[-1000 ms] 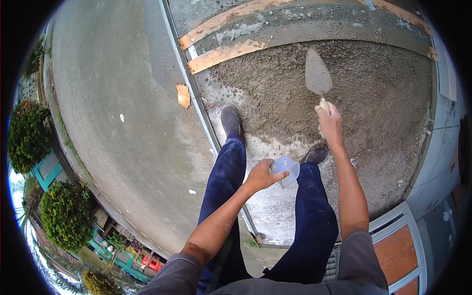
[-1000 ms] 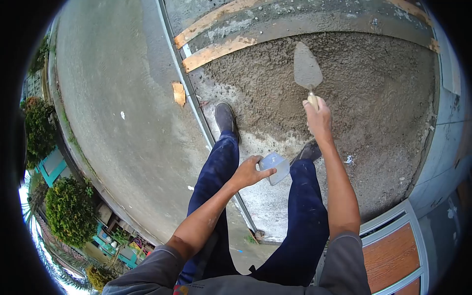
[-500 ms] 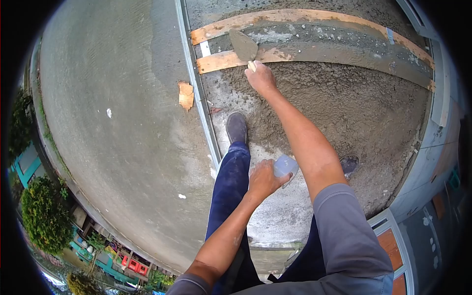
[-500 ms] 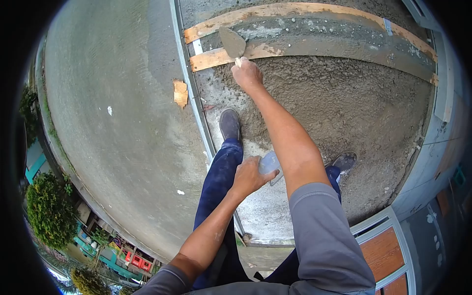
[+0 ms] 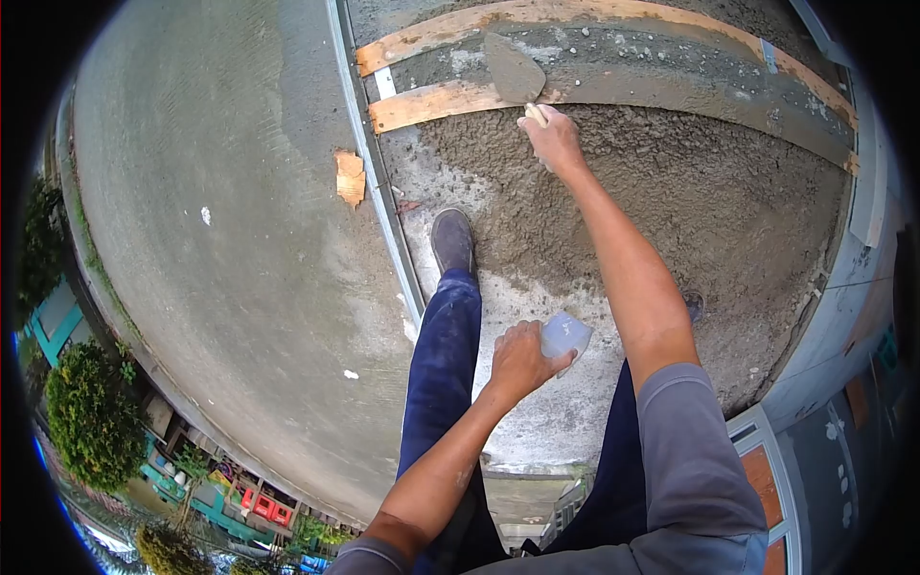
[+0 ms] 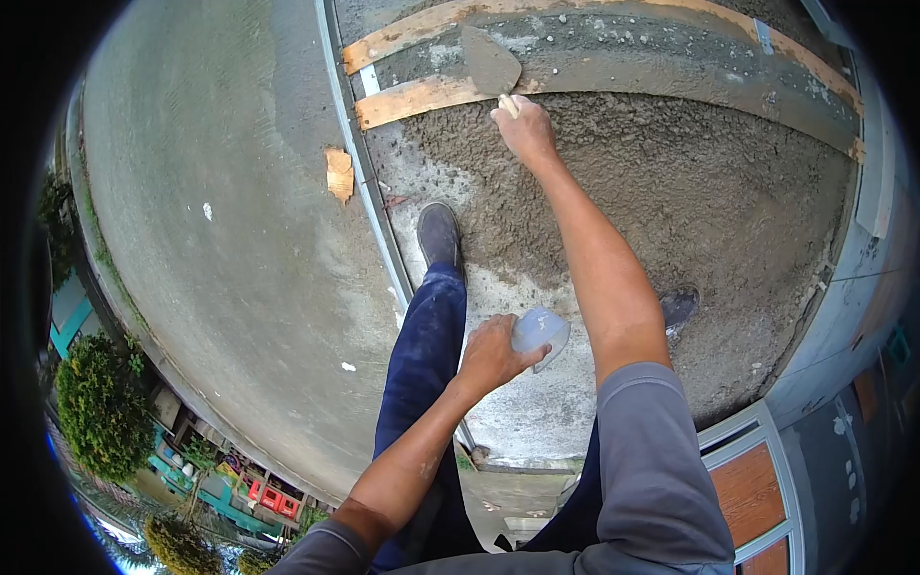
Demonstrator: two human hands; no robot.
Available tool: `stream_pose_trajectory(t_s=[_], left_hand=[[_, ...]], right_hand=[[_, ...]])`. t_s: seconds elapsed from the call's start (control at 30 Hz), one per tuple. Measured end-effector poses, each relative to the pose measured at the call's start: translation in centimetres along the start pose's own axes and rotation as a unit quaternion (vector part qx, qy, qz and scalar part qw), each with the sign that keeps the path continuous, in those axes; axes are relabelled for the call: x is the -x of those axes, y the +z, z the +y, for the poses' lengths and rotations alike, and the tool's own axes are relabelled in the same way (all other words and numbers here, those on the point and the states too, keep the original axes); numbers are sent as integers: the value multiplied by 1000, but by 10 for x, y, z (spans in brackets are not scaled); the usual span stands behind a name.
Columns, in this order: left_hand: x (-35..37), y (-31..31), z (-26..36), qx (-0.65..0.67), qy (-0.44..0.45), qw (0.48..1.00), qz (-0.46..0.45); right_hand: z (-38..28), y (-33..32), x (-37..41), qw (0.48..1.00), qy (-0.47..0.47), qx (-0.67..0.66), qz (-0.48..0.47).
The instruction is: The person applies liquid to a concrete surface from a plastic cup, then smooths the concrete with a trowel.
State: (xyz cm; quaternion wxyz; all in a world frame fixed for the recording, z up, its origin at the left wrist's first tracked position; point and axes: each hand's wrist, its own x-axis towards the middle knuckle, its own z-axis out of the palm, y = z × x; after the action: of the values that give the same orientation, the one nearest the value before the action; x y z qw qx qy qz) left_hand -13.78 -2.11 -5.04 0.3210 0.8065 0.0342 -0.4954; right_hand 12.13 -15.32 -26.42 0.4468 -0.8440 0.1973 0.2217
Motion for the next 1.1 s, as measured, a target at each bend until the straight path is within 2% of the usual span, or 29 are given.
stream_pose_trajectory(t_s=[0.03,0.13,0.17,0.27,0.3,0.4,0.43,0.63,0.8,0.83,0.93,1.07,1.1], left_hand=[[-1,0,1,-1,1,1000,0],[-2,-3,1,-5,2,1000,0],[-2,-3,1,-5,2,1000,-2],[-3,-8,3,-2,-6,1000,-13],[-4,-10,3,-1,-10,1000,-18],[-5,-10,3,-11,-6,1000,3],[-6,-10,2,-11,-7,1000,2],[-7,-6,9,-19,-1,1000,-24],[-9,0,9,-28,13,1000,-1],[-9,-1,10,-30,8,999,-8],[-11,-1,12,-32,1,999,-20],[-12,1,13,-41,-2,999,-19],[-13,2,13,-45,-3,999,-19]], right_hand=[[8,-3,-5,999,-32,15,22],[4,-12,5,1000,-4,-14,7],[-4,-12,9,999,-28,24,15],[-34,6,17,999,-17,42,-19],[-28,24,9,998,-55,41,4],[-35,36,-3,998,-33,57,1],[-33,27,-6,998,-19,61,-27],[-2,-18,2,998,-21,53,29],[17,-54,1,998,-28,30,38],[19,-57,3,999,1,-14,34],[17,-66,10,997,-15,-7,76],[0,-37,9,996,-62,29,58],[-4,-32,6,997,-43,46,37]])
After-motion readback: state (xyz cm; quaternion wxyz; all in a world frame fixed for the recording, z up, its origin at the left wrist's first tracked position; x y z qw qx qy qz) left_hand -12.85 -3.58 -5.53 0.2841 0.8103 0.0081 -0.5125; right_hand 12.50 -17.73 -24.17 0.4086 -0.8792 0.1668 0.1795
